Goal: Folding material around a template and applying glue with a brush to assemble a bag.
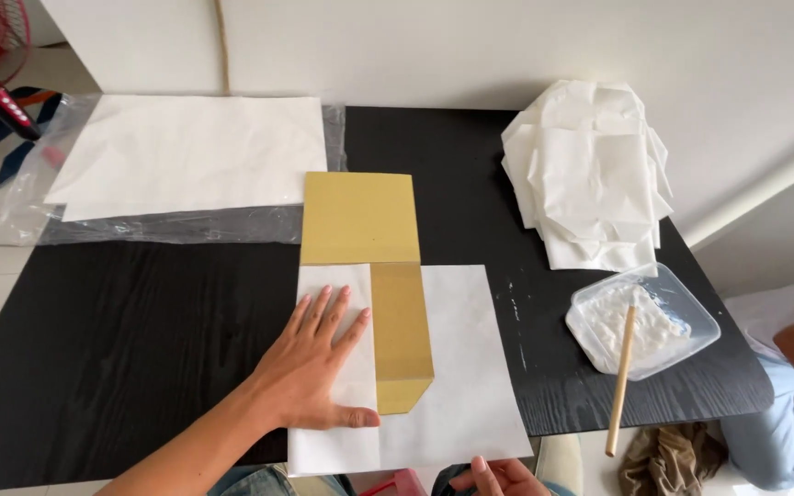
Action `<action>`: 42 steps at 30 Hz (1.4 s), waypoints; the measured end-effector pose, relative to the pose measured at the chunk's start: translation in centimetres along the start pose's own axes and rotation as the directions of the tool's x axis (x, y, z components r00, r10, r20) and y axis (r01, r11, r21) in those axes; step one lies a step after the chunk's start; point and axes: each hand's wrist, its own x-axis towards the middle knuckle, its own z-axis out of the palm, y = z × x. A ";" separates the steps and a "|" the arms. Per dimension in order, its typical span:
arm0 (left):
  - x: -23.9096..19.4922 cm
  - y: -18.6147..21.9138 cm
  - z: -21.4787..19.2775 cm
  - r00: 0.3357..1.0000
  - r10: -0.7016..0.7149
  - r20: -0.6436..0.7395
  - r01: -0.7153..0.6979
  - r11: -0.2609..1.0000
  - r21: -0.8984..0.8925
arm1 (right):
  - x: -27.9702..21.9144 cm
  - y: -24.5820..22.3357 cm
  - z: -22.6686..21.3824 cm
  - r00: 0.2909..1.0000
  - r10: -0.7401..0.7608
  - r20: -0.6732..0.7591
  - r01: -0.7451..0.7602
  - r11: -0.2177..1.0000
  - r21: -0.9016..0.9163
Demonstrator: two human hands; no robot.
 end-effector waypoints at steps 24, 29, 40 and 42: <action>2.8 2.6 -0.8 0.995 -0.046 0.094 0.058 0.989 -0.136 | -7.1 -11.0 2.0 0.402 -0.813 0.422 0.908 0.413 -0.071; 2.4 2.1 0.1 1.000 -0.005 0.003 0.005 0.992 -0.128 | -8.3 -13.5 2.4 0.456 -0.655 0.602 0.873 0.459 -0.163; 3.0 2.3 0.1 0.998 -0.064 -0.001 0.063 0.984 -0.165 | -8.4 -16.6 0.5 0.336 -0.506 0.794 0.903 0.412 -0.120; 3.1 2.7 -1.0 0.998 -0.064 0.028 0.068 0.977 -0.202 | -7.6 -16.2 0.3 0.389 -0.564 0.728 0.889 0.437 -0.137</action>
